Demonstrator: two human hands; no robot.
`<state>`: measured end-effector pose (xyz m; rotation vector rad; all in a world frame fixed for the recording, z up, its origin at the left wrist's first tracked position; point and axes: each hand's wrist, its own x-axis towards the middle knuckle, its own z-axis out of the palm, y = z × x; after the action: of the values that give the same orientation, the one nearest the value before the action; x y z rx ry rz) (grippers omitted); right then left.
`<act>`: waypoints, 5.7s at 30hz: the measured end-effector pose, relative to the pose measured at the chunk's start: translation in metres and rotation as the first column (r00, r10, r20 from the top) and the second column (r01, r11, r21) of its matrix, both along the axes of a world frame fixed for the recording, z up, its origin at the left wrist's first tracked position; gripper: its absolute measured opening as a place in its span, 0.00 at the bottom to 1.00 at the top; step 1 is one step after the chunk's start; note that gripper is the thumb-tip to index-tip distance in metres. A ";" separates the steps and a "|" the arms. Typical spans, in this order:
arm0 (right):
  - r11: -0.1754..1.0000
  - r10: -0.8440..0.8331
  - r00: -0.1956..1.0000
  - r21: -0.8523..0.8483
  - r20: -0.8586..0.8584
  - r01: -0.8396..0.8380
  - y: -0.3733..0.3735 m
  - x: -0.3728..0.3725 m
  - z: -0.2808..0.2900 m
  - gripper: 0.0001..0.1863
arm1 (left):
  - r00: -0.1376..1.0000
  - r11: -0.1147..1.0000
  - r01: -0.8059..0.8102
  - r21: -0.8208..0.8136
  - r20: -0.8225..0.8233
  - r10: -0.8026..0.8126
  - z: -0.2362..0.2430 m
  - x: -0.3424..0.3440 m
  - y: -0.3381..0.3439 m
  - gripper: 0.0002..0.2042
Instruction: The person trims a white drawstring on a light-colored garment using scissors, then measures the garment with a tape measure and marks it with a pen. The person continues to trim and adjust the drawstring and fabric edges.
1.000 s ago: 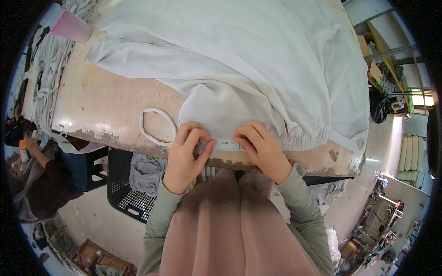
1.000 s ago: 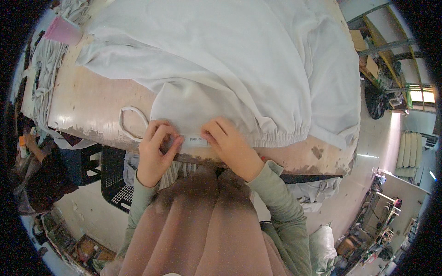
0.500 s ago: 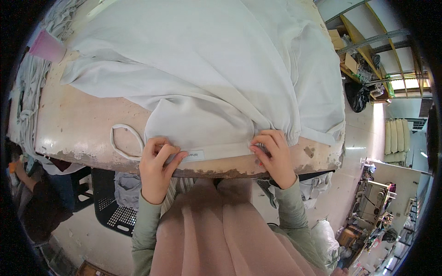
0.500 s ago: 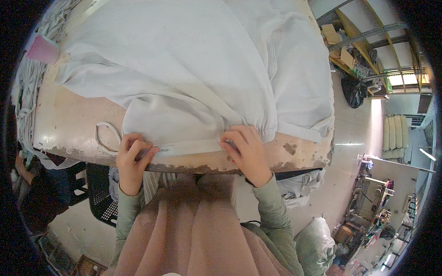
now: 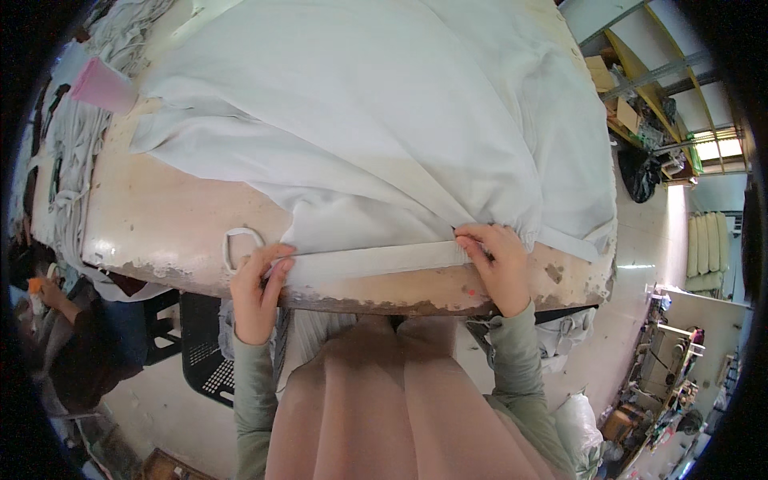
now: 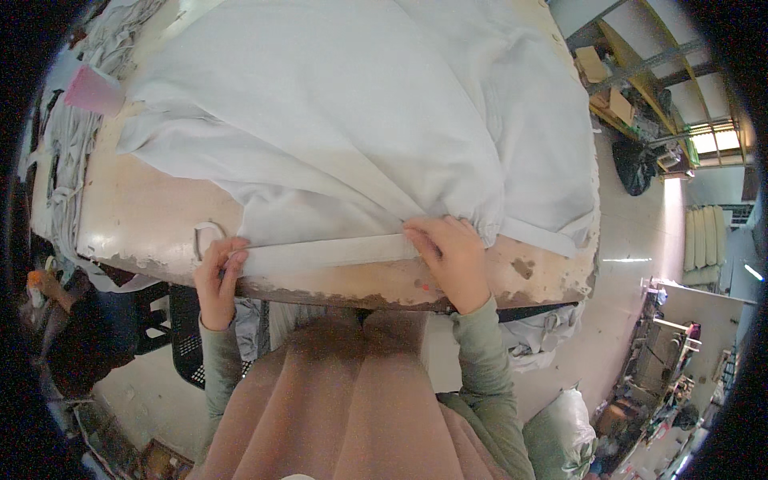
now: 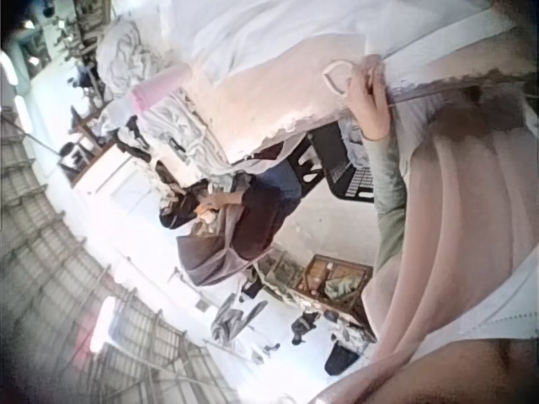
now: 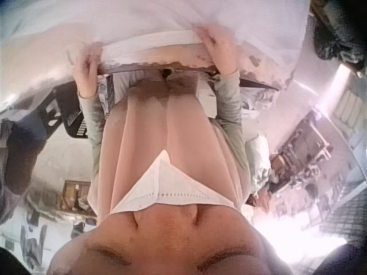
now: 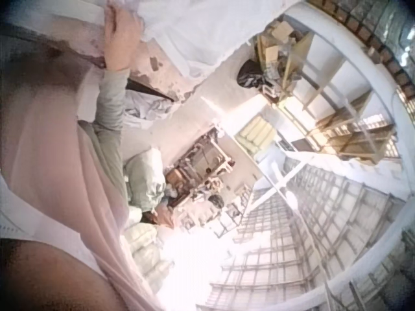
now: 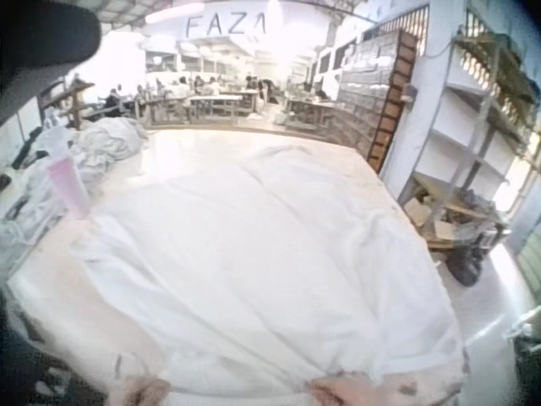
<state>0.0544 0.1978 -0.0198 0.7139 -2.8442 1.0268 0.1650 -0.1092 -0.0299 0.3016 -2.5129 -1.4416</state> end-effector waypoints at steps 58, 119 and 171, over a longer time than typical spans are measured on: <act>0.760 0.412 0.718 -0.647 0.561 0.070 0.033 -0.110 0.063 0.18 | 0.991 0.405 -0.095 0.910 0.050 0.122 0.038 -0.185 -0.059 0.14; 0.752 0.542 0.809 -0.562 0.227 -0.345 0.011 -0.102 0.055 0.08 | 0.822 0.794 0.567 0.219 -0.094 -0.562 0.047 -0.164 0.081 0.14; 0.371 -0.432 0.900 -0.899 0.054 0.232 0.040 -0.116 0.053 0.06 | 0.767 0.741 0.267 -0.617 -0.330 -0.551 0.044 -0.137 0.042 0.11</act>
<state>-0.0615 0.2374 0.0334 0.0710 -1.6675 1.9359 0.0282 -0.0668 0.0141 -0.7121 -2.4686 -0.6968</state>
